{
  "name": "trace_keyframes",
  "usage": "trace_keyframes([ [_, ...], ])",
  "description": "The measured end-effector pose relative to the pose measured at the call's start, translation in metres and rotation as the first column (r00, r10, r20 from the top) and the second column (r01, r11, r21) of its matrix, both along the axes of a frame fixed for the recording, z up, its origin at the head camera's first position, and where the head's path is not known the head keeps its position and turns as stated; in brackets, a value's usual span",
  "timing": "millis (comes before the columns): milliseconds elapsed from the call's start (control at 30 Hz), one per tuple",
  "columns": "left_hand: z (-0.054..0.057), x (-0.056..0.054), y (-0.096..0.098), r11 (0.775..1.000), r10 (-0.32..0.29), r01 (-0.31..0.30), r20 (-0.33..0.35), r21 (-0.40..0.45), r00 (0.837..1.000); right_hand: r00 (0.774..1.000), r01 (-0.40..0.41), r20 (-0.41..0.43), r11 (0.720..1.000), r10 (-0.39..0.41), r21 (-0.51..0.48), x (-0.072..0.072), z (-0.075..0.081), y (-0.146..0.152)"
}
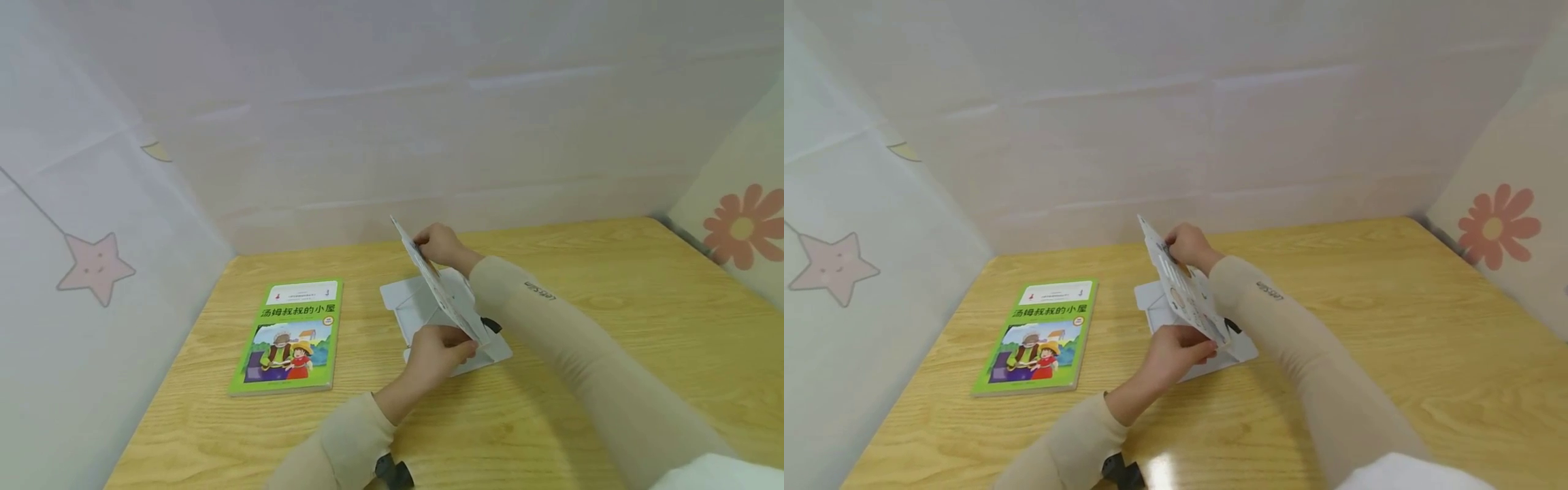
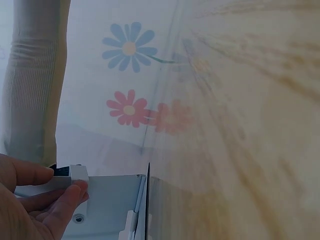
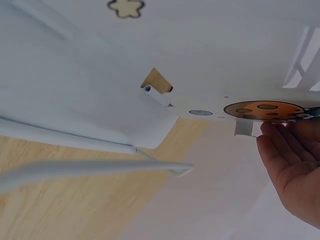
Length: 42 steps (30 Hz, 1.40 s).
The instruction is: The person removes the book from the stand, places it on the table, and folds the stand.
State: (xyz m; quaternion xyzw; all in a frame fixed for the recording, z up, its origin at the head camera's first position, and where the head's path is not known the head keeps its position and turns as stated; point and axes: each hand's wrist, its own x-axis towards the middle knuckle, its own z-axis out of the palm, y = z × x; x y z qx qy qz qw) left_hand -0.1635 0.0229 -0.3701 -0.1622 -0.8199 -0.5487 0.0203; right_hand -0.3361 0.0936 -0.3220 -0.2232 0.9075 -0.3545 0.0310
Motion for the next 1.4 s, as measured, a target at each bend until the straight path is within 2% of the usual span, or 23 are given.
trace_keyframes([
  [200,0.000,-0.001,0.009,1.000,0.028,-0.028,-0.035,-0.011,0.999,0.998,-0.059,-0.035,0.998,0.060,0.037,-0.004,0.001,0.002],
  [300,0.000,-0.003,0.013,0.998,0.039,-0.042,-0.062,-0.040,0.997,0.994,-0.101,-0.046,0.994,0.102,0.028,-0.012,-0.004,0.004],
  [333,0.001,-0.003,0.014,0.998,0.044,-0.048,-0.073,-0.051,0.996,0.988,-0.133,-0.078,0.991,0.132,-0.001,-0.024,-0.014,0.006],
  [400,0.001,-0.003,0.015,0.996,0.051,-0.057,-0.091,-0.068,0.994,0.984,-0.154,-0.091,0.988,0.155,0.013,-0.033,-0.020,0.006],
  [533,0.000,-0.005,0.016,0.995,0.056,-0.064,-0.115,-0.074,0.992,0.982,-0.158,-0.098,0.987,0.161,0.042,-0.034,-0.018,0.002],
  [567,0.000,-0.005,0.016,0.995,0.055,-0.064,-0.115,-0.073,0.992,0.987,-0.140,-0.072,0.988,0.145,0.071,-0.024,-0.008,0.001],
  [700,0.000,-0.005,0.016,0.995,0.056,-0.064,-0.106,-0.072,0.993,0.987,-0.139,-0.075,0.987,0.145,0.076,-0.009,0.002,0.002],
  [867,0.002,-0.003,0.015,0.996,0.043,-0.049,-0.081,-0.080,0.996,0.991,-0.131,-0.029,0.988,0.134,0.081,-0.004,0.007,0.008],
  [1033,0.002,-0.003,0.008,0.994,-0.031,0.028,-0.032,-0.108,0.999,0.990,-0.138,-0.029,0.989,0.140,0.059,-0.001,0.014,0.017],
  [1200,0.005,-0.003,-0.006,0.987,-0.087,0.089,0.021,-0.136,0.996,0.982,-0.182,-0.052,0.982,0.184,0.046,0.007,0.017,0.029],
  [1300,0.008,-0.001,-0.016,0.980,-0.074,0.072,-0.004,-0.188,0.997,0.978,-0.203,-0.053,0.979,0.204,0.018,0.011,0.016,0.035],
  [1400,0.013,0.001,-0.026,0.961,-0.040,0.018,-0.074,-0.275,0.996,0.980,-0.196,-0.045,0.980,0.194,-0.039,0.018,0.016,0.041],
])
